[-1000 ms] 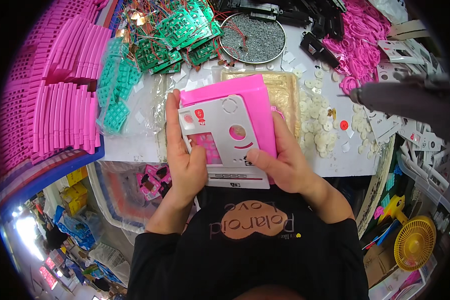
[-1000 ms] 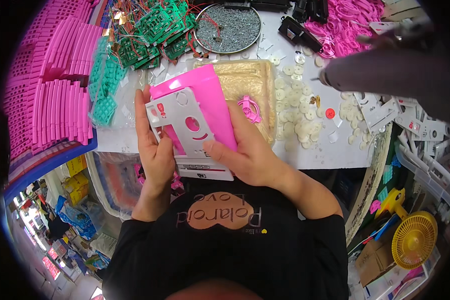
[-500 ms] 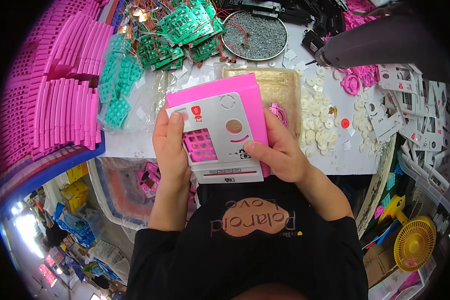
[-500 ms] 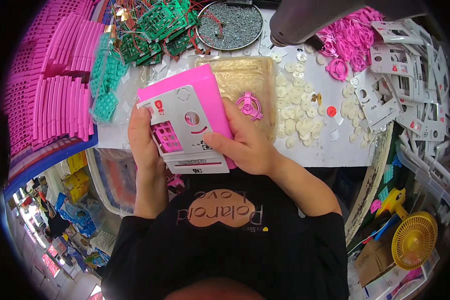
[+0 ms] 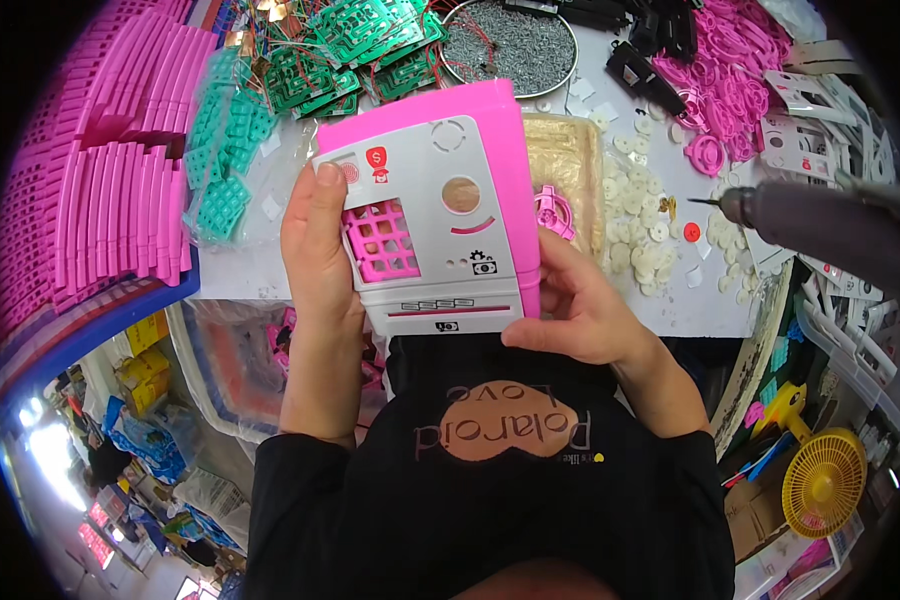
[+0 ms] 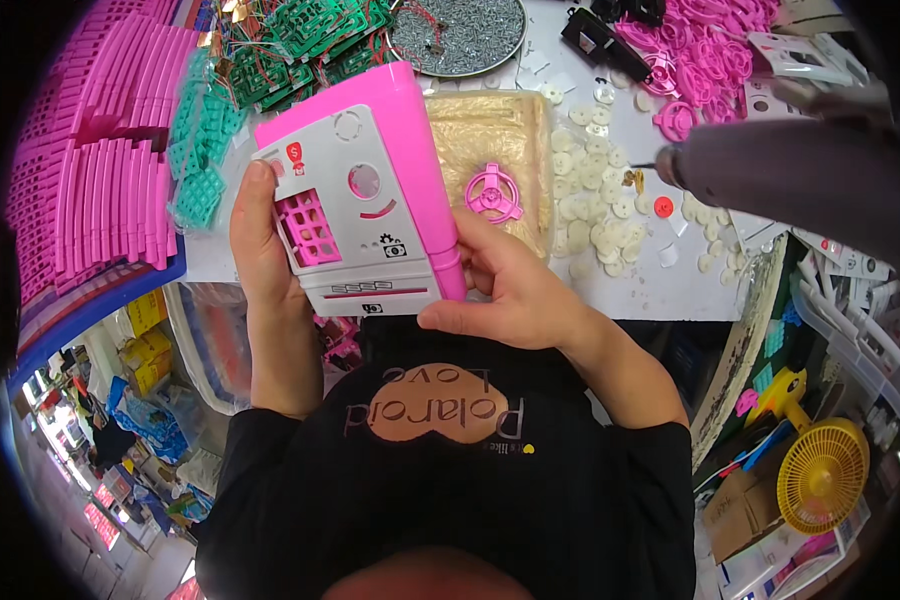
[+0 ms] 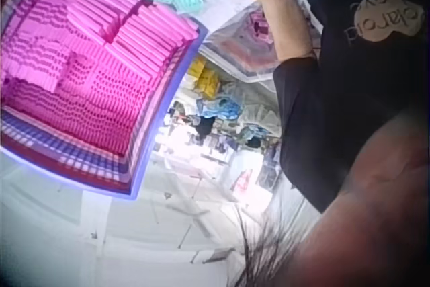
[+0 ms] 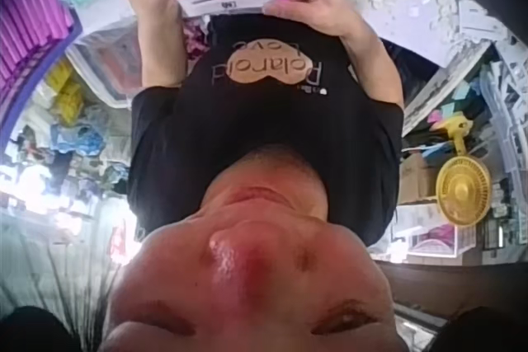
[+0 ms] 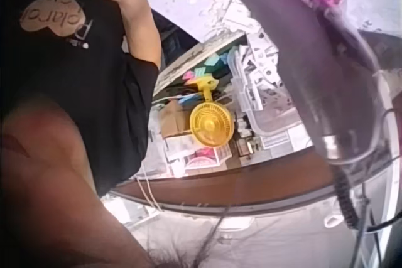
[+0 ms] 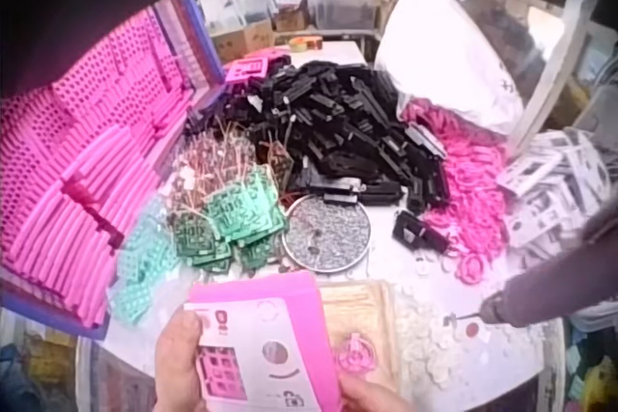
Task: Assembling a pink toy camera by fitting internal components, attaching the shell, and using an electric screwdriver.
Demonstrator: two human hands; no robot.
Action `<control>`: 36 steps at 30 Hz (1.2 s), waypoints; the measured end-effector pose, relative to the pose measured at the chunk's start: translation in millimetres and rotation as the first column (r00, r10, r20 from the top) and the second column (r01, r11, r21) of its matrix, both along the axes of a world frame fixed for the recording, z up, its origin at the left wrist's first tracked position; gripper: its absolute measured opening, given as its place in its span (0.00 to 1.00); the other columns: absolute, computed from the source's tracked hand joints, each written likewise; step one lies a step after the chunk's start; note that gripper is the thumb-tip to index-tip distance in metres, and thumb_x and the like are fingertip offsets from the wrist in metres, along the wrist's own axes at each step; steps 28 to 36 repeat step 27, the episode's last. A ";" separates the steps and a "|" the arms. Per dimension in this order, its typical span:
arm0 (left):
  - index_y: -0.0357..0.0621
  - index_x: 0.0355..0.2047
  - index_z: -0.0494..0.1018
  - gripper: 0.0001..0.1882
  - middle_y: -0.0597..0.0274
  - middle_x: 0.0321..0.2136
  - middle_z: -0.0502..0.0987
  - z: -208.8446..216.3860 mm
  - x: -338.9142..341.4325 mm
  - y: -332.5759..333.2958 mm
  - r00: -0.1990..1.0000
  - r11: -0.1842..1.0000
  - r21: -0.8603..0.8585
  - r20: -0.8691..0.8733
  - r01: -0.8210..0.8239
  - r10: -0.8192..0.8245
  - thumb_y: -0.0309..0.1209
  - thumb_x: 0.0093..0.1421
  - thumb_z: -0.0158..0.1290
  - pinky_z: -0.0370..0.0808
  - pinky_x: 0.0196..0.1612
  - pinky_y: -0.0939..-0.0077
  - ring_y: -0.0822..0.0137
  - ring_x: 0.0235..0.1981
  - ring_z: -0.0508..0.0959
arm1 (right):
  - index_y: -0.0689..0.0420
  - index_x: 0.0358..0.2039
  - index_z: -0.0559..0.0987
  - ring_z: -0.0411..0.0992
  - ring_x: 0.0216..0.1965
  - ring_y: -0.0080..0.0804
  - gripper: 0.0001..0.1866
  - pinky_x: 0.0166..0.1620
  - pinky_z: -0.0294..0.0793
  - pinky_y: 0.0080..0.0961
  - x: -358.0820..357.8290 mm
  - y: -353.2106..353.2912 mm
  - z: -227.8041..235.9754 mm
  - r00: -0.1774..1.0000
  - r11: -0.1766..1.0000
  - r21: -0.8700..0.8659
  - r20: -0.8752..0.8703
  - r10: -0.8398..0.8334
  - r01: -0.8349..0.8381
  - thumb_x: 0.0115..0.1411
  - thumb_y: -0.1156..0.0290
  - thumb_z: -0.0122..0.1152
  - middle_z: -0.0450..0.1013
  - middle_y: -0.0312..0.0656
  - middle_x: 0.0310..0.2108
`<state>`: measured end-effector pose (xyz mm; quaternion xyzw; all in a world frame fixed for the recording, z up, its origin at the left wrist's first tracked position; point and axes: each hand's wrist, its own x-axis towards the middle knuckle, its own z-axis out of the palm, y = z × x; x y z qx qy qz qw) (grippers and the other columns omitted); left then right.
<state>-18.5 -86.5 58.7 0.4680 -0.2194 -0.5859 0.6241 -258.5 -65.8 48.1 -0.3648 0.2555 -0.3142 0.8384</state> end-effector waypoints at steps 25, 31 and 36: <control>0.43 0.56 0.72 0.26 0.59 0.46 0.81 -21.9 -1.7 7.2 0.985 0.989 -0.136 -0.169 -0.050 0.027 0.50 0.74 0.39 0.81 0.48 0.64 0.64 0.44 0.82 | 0.60 0.62 0.67 0.78 0.48 0.46 0.37 0.50 0.77 0.34 0.6 -7.2 21.7 0.963 0.732 -0.674 -0.251 -0.100 -0.100 0.51 0.70 0.71 0.76 0.50 0.48; 0.44 0.57 0.72 0.26 0.58 0.47 0.80 -23.6 -2.6 6.4 0.979 0.986 -0.160 -0.202 -0.051 0.018 0.50 0.74 0.40 0.80 0.50 0.66 0.64 0.46 0.82 | 0.57 0.63 0.67 0.78 0.49 0.45 0.38 0.53 0.77 0.34 0.6 -4.2 19.2 0.936 0.688 -0.718 -0.307 -0.172 -0.109 0.51 0.71 0.70 0.76 0.50 0.49; 0.44 0.57 0.72 0.26 0.58 0.47 0.80 -23.6 -2.6 6.4 0.979 0.986 -0.160 -0.202 -0.051 0.018 0.50 0.74 0.40 0.80 0.50 0.66 0.64 0.46 0.82 | 0.57 0.63 0.67 0.78 0.49 0.45 0.38 0.53 0.77 0.34 0.6 -4.2 19.2 0.936 0.688 -0.718 -0.307 -0.172 -0.109 0.51 0.71 0.70 0.76 0.50 0.49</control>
